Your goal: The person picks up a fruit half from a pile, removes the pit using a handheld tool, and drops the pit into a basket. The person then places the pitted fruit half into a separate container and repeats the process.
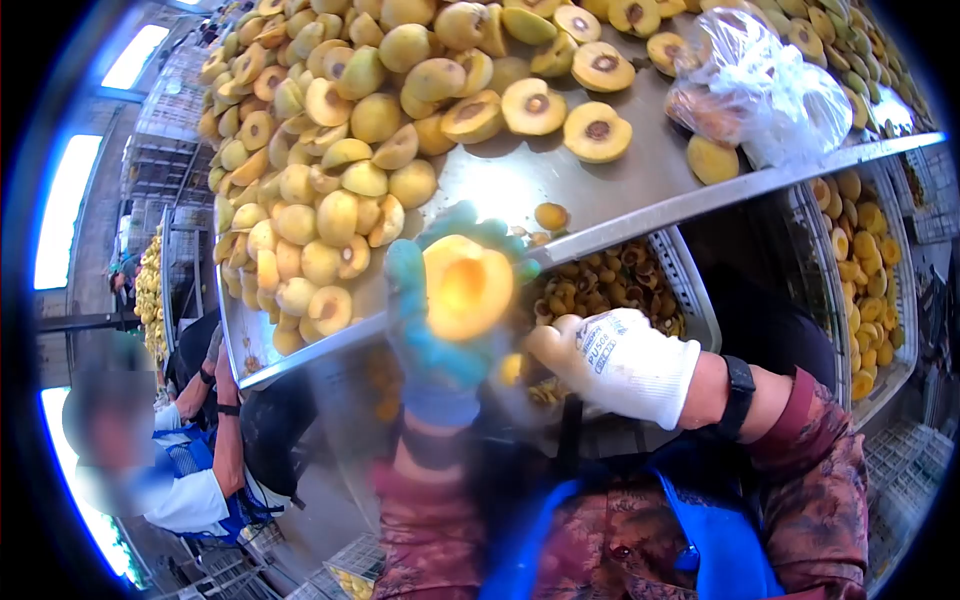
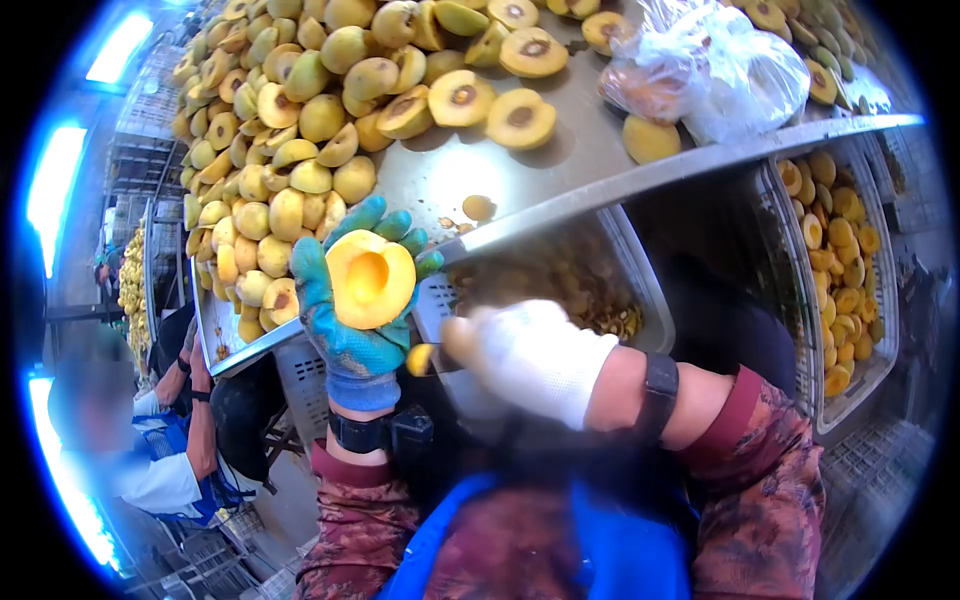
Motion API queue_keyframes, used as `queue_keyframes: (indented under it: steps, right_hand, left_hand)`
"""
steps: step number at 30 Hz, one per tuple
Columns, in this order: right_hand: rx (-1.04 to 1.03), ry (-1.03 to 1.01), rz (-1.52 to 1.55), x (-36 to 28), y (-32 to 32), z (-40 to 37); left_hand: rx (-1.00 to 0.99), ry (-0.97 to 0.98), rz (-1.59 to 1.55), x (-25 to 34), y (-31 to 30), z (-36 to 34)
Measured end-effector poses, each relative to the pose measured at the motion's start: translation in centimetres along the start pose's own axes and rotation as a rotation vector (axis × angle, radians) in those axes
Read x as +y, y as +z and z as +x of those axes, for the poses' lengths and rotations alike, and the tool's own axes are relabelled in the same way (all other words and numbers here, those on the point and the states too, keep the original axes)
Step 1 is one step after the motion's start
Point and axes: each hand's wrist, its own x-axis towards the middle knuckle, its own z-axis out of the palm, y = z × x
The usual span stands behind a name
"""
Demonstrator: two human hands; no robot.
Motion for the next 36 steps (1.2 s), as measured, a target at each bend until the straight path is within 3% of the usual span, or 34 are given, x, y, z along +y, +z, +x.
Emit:
queue_keyframes:
  steps: [1,3,4,5,6,7,8,9,11,14,16,19,22,25,28,31,34,35,36]
  right_hand:
    - [-0.014,0.003,-0.197,1.2,0.7,-0.1]
    - [-0.299,0.18,-0.487,2.6,1.7,0.3]
    - [-0.353,0.23,-0.446,3.2,1.9,0.6]
    - [-0.268,0.161,-0.472,3.2,1.8,0.2]
    - [-0.182,0.093,-0.496,3.1,1.7,-0.5]
    - [-0.094,0.03,-0.516,2.8,1.4,-0.9]
    - [-0.056,0.021,-0.451,2.4,0.8,-1.2]
    - [-0.069,0.04,-0.442,2.2,0.8,-1.0]
    - [-0.099,0.083,-0.428,1.9,1.2,-0.7]
    - [-0.103,-0.015,-0.373,1.4,1.3,-0.5]
    - [-0.099,-0.024,-0.27,1.2,1.4,-0.3]
    - [0.013,-0.109,-0.324,2.1,2.7,-0.3]
    - [0.077,-0.164,-0.277,2.0,2.4,-0.1]
    - [0.07,-0.201,-0.146,1.6,1.4,-0.1]
    - [0.133,-0.185,0.175,1.1,1.1,0.4]
    - [0.106,-0.087,0.393,0.2,0.0,1.2]
    - [0.179,-0.038,0.491,-0.6,-1.2,1.4]
    - [0.226,-0.039,0.498,-0.6,-1.2,1.4]
    - [0.387,-0.13,0.504,-0.6,-0.8,1.5]
  left_hand:
    - [0.027,0.056,0.068,0.4,-0.7,-0.3]
    - [0.083,0.179,0.291,2.4,-2.6,-2.0]
    - [0.123,0.245,0.451,3.8,-3.4,-3.3]
    - [0.174,0.306,0.608,5.2,-4.2,-4.5]
    - [0.288,0.321,0.967,7.4,-5.6,-5.8]
    - [0.291,0.319,1.035,9.1,-8.5,-6.5]
    - [0.371,0.179,1.685,11.2,-11.7,-7.5]
    - [0.433,-0.098,2.461,12.3,-9.7,-8.1]
    - [0.456,0.132,2.558,13.5,-13.7,-8.1]
    - [0.29,0.486,2.096,13.0,-11.6,-2.5]
    - [0.209,0.533,2.142,11.9,-10.7,2.4]
    - [0.098,0.333,2.432,11.0,-11.1,8.0]
    - [0.128,0.124,2.38,10.9,-9.8,9.7]
    - [-0.013,0.479,2.173,11.7,-11.8,9.0]
    - [0.276,0.138,1.298,11.4,-8.2,5.8]
    - [0.144,0.09,0.518,9.0,-7.1,2.3]
    - [0.207,-0.004,0.274,5.3,-3.9,-0.5]
    - [0.141,-0.026,0.198,4.3,-2.6,-0.7]
    - [0.131,-0.042,0.111,3.0,-2.3,-0.7]
